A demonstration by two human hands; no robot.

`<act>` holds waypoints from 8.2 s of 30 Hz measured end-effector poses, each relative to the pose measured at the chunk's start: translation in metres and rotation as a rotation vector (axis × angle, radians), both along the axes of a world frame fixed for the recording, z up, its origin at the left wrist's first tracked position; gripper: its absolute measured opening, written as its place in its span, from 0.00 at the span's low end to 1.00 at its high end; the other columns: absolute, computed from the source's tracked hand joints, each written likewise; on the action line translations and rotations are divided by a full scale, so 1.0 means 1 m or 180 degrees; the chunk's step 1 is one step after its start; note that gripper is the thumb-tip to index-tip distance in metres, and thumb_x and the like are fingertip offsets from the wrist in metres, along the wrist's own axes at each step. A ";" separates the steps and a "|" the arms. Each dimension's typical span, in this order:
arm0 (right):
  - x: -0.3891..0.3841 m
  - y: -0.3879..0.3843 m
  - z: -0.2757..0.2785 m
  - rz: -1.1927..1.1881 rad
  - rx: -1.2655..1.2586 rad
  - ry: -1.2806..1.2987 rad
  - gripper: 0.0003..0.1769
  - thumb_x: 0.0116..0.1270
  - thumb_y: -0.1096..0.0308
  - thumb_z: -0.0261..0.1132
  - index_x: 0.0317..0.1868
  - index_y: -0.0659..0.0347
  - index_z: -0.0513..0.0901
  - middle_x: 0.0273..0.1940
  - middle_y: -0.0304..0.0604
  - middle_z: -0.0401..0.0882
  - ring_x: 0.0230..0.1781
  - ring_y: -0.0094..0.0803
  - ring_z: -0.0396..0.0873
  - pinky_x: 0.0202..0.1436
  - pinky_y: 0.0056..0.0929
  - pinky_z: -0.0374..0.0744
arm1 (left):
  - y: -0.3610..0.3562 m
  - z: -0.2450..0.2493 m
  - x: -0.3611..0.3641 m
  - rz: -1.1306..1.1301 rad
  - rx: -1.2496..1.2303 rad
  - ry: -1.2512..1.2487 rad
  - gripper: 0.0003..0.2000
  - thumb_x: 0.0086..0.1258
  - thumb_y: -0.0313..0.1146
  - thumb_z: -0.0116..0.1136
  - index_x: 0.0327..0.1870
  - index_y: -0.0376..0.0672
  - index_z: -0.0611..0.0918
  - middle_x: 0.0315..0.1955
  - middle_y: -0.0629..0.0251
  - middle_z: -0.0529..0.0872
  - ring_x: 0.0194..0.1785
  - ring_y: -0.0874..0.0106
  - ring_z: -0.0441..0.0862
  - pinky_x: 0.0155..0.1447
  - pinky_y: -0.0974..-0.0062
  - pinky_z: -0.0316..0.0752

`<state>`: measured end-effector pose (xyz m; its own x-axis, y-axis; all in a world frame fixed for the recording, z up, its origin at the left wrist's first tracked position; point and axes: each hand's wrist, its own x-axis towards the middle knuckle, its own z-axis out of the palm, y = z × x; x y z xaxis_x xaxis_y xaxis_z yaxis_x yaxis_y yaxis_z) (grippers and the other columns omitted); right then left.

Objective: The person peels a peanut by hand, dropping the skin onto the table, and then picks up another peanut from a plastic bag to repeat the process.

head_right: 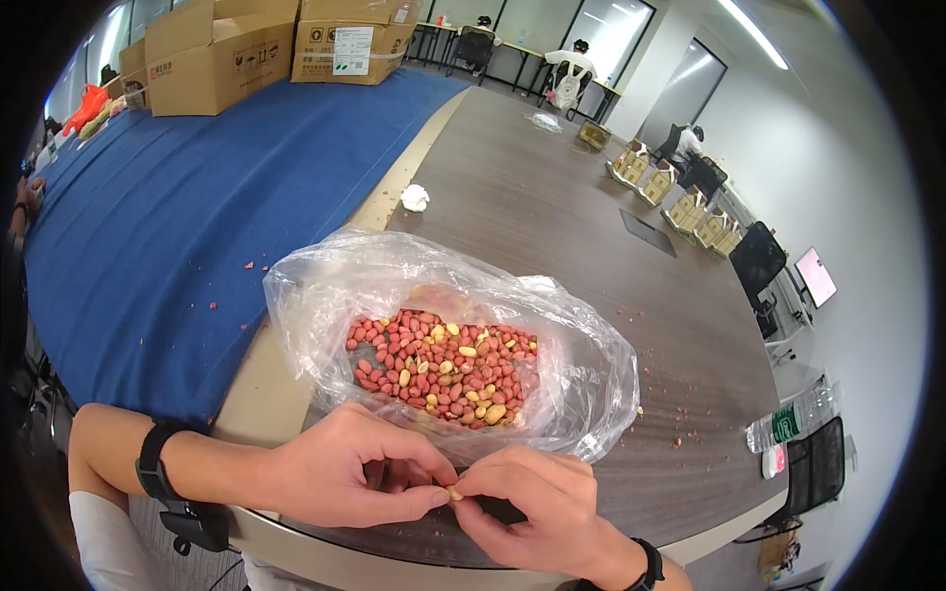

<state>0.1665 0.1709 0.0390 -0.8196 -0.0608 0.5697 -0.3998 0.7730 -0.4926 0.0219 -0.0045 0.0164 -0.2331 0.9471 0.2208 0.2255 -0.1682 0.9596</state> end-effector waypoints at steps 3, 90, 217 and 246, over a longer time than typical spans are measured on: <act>0.000 0.000 -0.001 -0.0003 0.0022 -0.0037 0.12 0.49 0.81 0.75 0.34 0.60 0.87 0.30 0.38 0.86 0.25 0.29 0.85 0.26 0.24 0.81 | 0.000 0.000 0.000 0.0003 -0.0050 0.0130 0.08 0.71 0.30 0.68 0.47 0.38 0.88 0.25 0.70 0.88 0.24 0.84 0.80 0.28 0.83 0.73; 0.000 -0.002 -0.002 0.0112 0.0032 -0.0062 0.12 0.48 0.82 0.74 0.33 0.60 0.86 0.28 0.38 0.85 0.23 0.31 0.83 0.25 0.26 0.80 | 0.001 -0.003 -0.003 -0.0057 0.0275 0.0486 0.06 0.68 0.26 0.67 0.42 0.36 0.89 0.21 0.65 0.86 0.22 0.78 0.81 0.27 0.77 0.74; 0.000 0.002 0.001 0.0118 -0.0199 0.0001 0.10 0.54 0.80 0.76 0.37 0.61 0.87 0.31 0.38 0.85 0.26 0.33 0.84 0.27 0.27 0.81 | -0.001 0.005 0.001 0.0055 -0.0080 -0.0065 0.05 0.70 0.28 0.67 0.42 0.38 0.86 0.25 0.67 0.88 0.24 0.82 0.80 0.30 0.81 0.74; 0.001 0.001 0.000 0.0126 0.0307 0.0377 0.17 0.53 0.82 0.75 0.45 0.65 0.90 0.36 0.42 0.88 0.28 0.32 0.86 0.30 0.26 0.84 | -0.003 0.004 0.001 0.0010 0.0162 -0.0071 0.06 0.74 0.26 0.64 0.46 0.36 0.88 0.29 0.72 0.90 0.24 0.92 0.75 0.27 0.89 0.66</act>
<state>0.1672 0.1724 0.0390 -0.7428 -0.1508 0.6523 -0.4817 0.7970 -0.3644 0.0228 -0.0074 0.0199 -0.2415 0.9340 0.2634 0.2047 -0.2163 0.9546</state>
